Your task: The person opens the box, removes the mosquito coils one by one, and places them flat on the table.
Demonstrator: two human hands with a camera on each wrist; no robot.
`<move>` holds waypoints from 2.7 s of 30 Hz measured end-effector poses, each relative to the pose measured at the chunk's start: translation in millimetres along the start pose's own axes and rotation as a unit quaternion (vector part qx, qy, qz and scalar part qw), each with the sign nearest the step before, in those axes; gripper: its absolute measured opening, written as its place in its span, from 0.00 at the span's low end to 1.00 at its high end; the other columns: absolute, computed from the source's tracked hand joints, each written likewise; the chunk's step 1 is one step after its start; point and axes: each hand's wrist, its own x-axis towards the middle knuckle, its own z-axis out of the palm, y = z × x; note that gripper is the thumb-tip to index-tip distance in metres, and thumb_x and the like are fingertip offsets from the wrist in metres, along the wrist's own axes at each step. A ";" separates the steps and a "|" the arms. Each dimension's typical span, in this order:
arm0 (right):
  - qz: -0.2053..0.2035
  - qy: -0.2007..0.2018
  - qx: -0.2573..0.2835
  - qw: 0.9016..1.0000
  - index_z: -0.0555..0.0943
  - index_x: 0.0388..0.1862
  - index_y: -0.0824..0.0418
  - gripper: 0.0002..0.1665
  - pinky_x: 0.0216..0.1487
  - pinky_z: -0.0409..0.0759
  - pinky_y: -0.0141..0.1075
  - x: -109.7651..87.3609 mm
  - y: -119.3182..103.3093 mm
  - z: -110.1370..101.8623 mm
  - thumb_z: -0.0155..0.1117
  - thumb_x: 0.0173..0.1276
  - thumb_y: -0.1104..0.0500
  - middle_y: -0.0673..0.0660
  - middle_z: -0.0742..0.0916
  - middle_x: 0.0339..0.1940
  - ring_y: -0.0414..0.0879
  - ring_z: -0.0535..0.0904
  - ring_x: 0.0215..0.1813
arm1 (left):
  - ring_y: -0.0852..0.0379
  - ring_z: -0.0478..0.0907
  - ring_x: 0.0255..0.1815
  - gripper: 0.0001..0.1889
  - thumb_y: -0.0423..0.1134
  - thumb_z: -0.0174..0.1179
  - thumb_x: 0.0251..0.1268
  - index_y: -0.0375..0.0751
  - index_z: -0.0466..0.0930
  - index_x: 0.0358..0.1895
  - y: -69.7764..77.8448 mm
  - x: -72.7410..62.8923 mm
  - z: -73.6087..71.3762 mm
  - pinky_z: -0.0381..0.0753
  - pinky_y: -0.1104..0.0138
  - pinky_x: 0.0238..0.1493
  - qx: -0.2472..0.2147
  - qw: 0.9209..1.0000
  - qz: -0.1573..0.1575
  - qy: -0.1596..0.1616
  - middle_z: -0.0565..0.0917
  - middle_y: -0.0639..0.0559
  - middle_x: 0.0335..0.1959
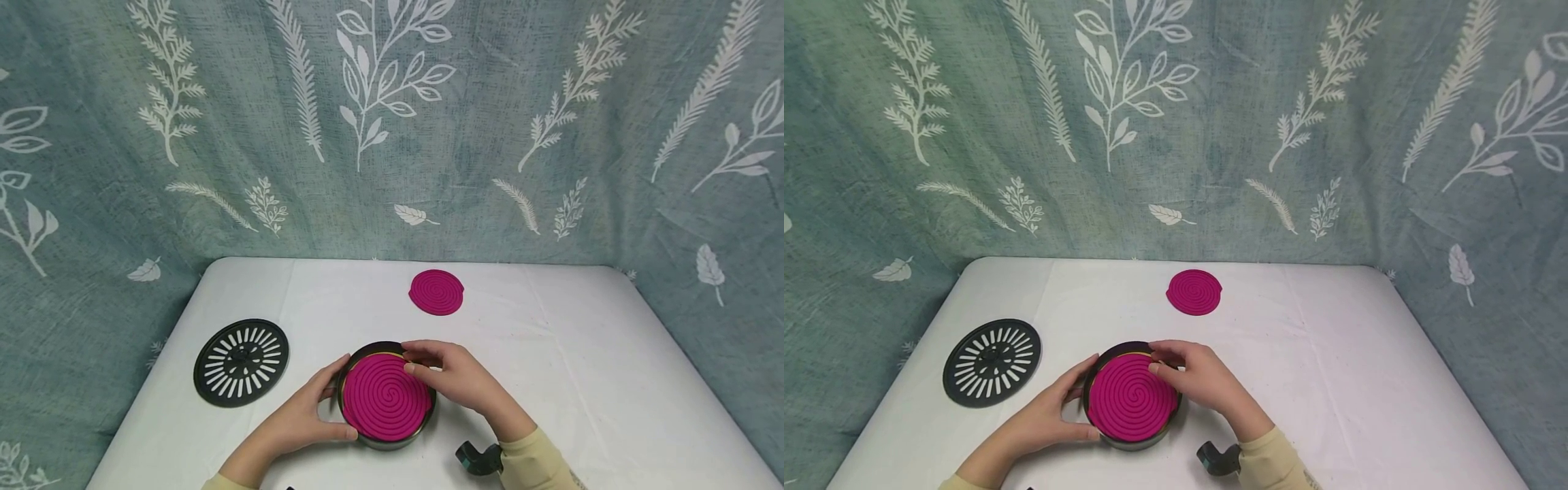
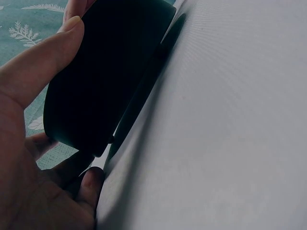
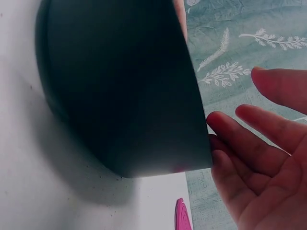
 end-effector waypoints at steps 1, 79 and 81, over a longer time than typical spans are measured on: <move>-0.003 0.000 -0.008 1.000 0.79 0.64 0.59 0.28 0.61 0.78 0.46 0.0 0.1 0.6 0.64 0.71 0.46 0.50 0.85 0.54 0.43 0.80 0.57 | 0.44 0.69 0.67 0.61 0.61 0.79 0.38 0.62 0.51 0.79 0.2 -0.2 -0.1 0.66 0.46 0.68 0.001 1.000 0.000 0.000 0.59 0.51 0.76; 0.075 -0.102 0.242 0.962 0.75 0.65 0.70 0.27 0.50 0.85 0.39 9.7 12.9 -9.0 0.64 0.71 0.58 0.62 0.87 0.51 0.46 0.84 0.49 | 0.56 0.61 0.72 0.62 0.61 0.79 0.38 0.61 0.51 0.79 1.6 -0.2 -0.1 0.66 0.55 0.71 -0.002 1.000 0.012 -0.004 0.59 0.58 0.76; 0.075 -0.108 0.247 0.960 0.75 0.65 0.70 0.27 0.49 0.85 0.39 9.7 13.6 -9.5 0.64 0.71 0.59 0.62 0.87 0.50 0.45 0.84 0.47 | 0.56 0.62 0.72 0.61 0.61 0.79 0.38 0.61 0.51 0.79 1.8 -0.3 -0.3 0.66 0.55 0.71 -0.003 1.000 0.012 -0.004 0.59 0.58 0.76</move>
